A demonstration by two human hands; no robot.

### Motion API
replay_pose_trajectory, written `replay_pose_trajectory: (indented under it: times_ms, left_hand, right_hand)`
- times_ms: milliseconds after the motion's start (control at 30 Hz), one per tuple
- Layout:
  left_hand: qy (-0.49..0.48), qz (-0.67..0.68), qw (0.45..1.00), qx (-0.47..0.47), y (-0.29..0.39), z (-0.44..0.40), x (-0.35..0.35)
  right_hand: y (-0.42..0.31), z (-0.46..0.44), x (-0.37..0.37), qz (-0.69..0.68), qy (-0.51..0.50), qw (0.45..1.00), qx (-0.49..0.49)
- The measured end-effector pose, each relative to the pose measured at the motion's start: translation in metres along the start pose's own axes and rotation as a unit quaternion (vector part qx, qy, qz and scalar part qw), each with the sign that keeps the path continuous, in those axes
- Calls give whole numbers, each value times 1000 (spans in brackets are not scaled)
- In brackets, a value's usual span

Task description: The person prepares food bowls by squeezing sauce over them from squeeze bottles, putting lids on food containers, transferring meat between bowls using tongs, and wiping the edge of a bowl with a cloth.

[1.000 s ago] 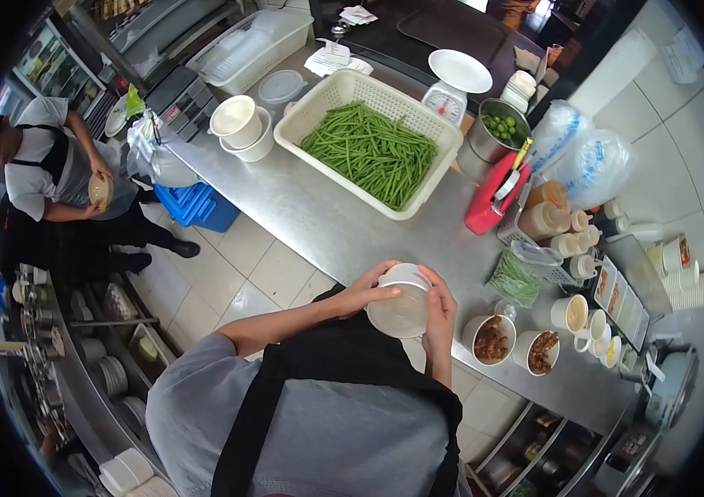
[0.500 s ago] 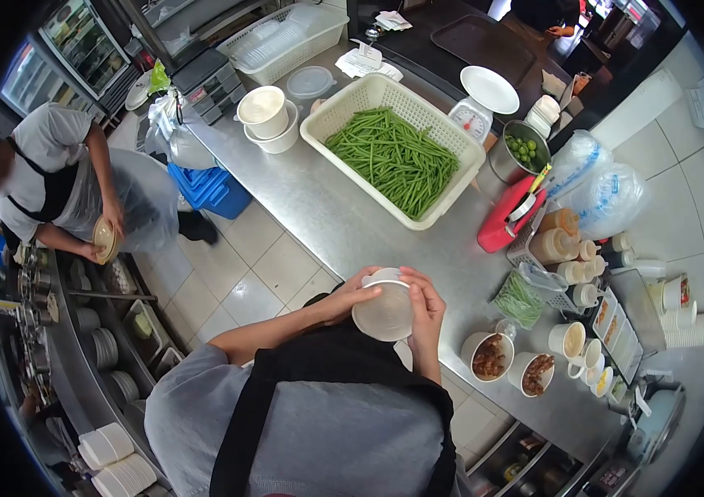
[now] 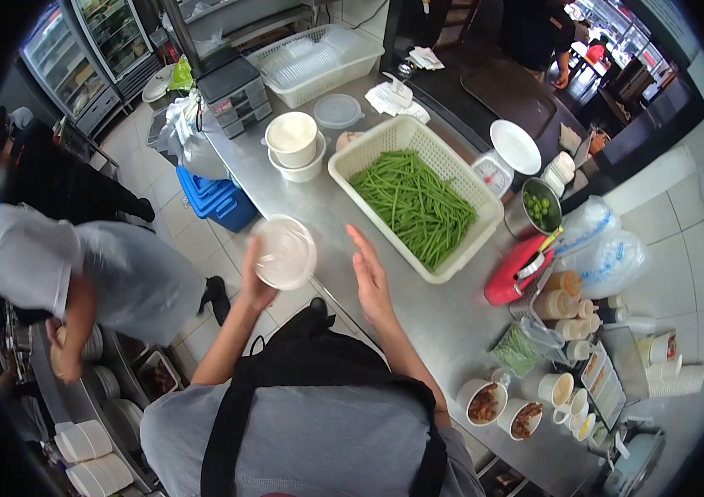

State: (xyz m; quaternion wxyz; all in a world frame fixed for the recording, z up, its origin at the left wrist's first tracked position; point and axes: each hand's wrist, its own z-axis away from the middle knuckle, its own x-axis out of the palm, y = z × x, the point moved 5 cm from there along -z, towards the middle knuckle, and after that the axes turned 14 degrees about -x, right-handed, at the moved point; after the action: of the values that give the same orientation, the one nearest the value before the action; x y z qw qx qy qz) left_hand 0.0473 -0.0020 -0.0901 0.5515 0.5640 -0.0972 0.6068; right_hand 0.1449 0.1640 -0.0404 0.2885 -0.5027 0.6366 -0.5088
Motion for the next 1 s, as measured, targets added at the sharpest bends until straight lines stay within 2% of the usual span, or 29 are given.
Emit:
replay_pose_trajectory:
  times_ms: [33,100,167,300,433,467,567,600,700,733,767,800,833,900,967,1000]
  left_hand:
    - [26,40,997,63,28,-4,-11]
    - [75,21,981,178,83,-13,-26]
    - [140,-5,958,249,123,-31,-51]
    - [165,23,973,160,169,-116,-132]
    - [140,22,981,134,195,-184,-152]
    - [196,-9,973,125,195,-195,-155]
    - [298,-106,945,83,197,-220,-171]
    - [374,-87,922,44,194,-221,-172]
    - [381,-126,913,70,196,-231,-183]
    - [370,-118,918,83,196,-230,-185]
    - [358,-110,922,97,194,-228,-187]
    - [409,-107,899,116,193,-209,-167]
    - [385,-109,908,120,193,-195,-156]
    - [428,-181,861,205,190,-177,-171]
    - [428,-291,794,320,198,-152,-155]
    - [430,-340,763,342,211,-138,-123]
  right_hand:
    - [2,-12,6,-24,5,1000,14]
    - [21,-32,16,-54,9,997,63]
    - [50,-51,29,-97,17,987,125]
    - [129,-90,54,-233,57,945,221]
    - [181,-127,78,-305,109,907,270]
    - [197,-135,80,-329,92,903,261]
    - [191,-152,90,-357,123,892,247]
    - [186,-154,93,-370,130,887,243]
    - [202,-148,86,-314,68,921,219]
    - [203,-141,83,-300,44,922,240]
    - [204,-131,80,-265,-21,930,255]
    - [203,-122,75,-229,-85,931,270]
    - [183,-115,72,-189,-129,933,277]
    - [147,-95,60,-137,-208,930,270]
    - [122,-80,39,-118,-275,924,236]
    - [105,-80,28,-94,-286,921,248]
